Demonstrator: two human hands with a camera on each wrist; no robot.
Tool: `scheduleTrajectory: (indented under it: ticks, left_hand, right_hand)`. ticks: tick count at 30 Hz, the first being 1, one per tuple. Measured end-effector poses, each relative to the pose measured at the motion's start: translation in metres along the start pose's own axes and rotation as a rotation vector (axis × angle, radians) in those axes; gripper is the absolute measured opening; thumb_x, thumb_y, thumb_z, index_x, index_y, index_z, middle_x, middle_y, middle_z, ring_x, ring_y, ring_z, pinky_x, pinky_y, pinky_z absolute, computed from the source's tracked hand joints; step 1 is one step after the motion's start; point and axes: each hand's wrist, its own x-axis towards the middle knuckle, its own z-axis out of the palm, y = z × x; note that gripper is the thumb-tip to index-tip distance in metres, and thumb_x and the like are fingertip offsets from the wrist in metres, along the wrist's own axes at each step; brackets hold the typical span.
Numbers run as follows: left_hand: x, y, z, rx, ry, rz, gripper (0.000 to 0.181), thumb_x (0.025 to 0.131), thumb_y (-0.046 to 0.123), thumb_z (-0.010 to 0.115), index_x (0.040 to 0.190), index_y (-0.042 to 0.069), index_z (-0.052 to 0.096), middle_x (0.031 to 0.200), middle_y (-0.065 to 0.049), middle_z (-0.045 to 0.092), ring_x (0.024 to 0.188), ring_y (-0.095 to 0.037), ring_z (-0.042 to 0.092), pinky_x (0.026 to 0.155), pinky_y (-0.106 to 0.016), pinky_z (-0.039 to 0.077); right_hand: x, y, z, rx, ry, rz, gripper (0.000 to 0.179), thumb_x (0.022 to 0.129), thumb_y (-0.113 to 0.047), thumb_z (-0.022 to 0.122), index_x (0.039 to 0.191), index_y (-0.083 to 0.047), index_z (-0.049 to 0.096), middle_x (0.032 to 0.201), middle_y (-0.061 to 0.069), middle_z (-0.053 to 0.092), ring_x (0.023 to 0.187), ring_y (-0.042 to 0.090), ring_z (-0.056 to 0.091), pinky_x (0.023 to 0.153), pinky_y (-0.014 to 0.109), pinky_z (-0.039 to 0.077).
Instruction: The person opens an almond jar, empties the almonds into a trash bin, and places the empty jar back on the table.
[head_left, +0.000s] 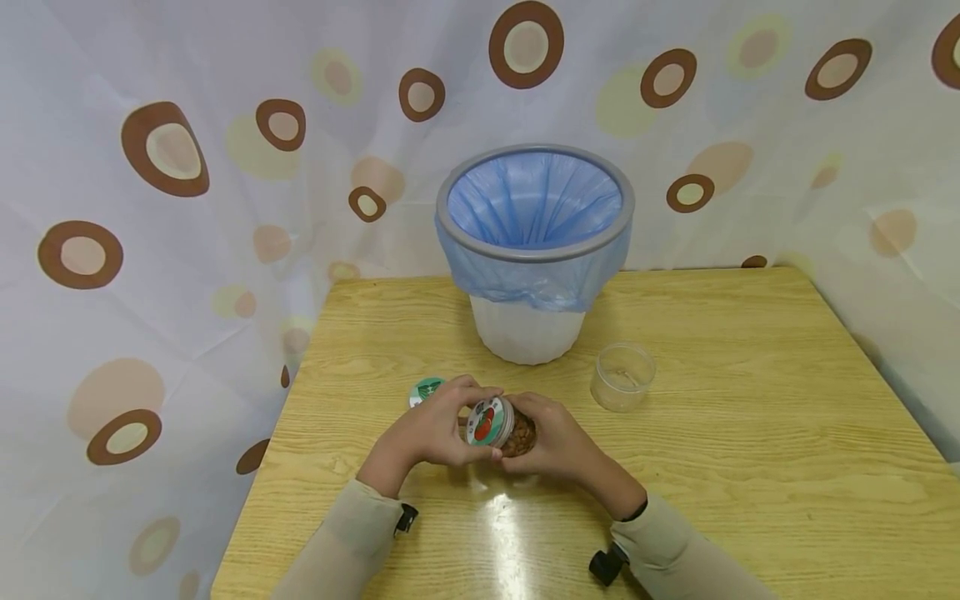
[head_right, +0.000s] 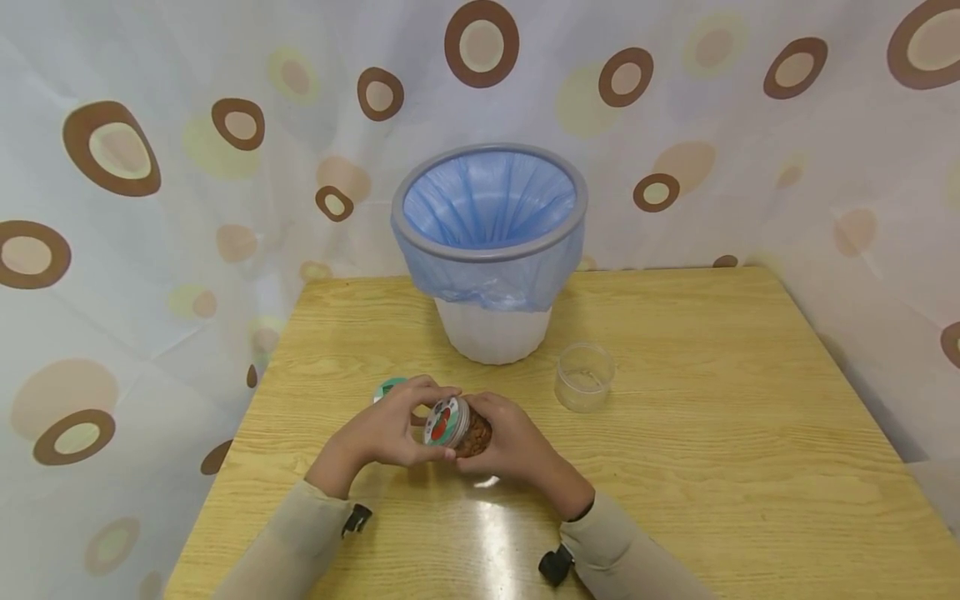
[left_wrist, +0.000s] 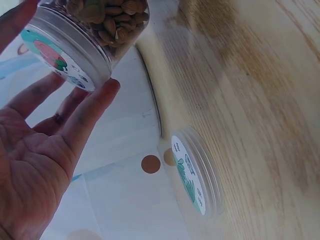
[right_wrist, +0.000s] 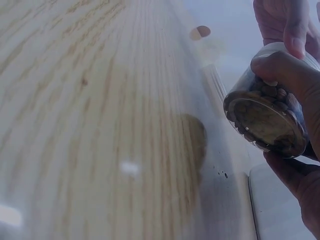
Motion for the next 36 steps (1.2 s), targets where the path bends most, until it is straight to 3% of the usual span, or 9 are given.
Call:
scheduleTrajectory:
  ticks: [20,29,36]
  left_hand:
    - [0.002,-0.002,0.001,-0.016,0.009,-0.016,0.084,0.082,0.051,0.088,0.152,0.013,0.06,0.116,0.006,0.062,0.1,-0.011,0.056,0.082,-0.029,0.054]
    - [0.001,0.001,0.0,-0.031,0.013,0.008,0.079,0.082,0.046,0.089,0.15,0.02,0.059,0.129,0.006,0.061,0.114,-0.012,0.06,0.098,-0.04,0.057]
    - [0.003,0.004,0.0,-0.042,0.016,0.078,0.08,0.079,0.035,0.094,0.15,0.023,0.06,0.139,0.009,0.059,0.128,-0.012,0.057,0.109,-0.044,0.053]
  right_hand:
    - [0.0,-0.001,0.003,-0.031,0.024,-0.002,0.074,0.074,-0.031,0.097,0.139,-0.011,0.068,0.121,0.0,0.072,0.106,0.013,0.068,0.088,0.032,0.061]
    - [0.007,-0.006,-0.004,-0.031,-0.026,0.06,0.079,0.072,-0.032,0.098,0.141,-0.014,0.064,0.124,-0.003,0.068,0.109,0.012,0.066,0.092,0.037,0.06]
    - [0.009,-0.001,-0.004,0.073,-0.124,0.11,0.078,0.074,-0.033,0.097,0.14,-0.02,0.06,0.124,-0.008,0.066,0.109,0.009,0.064,0.092,0.034,0.058]
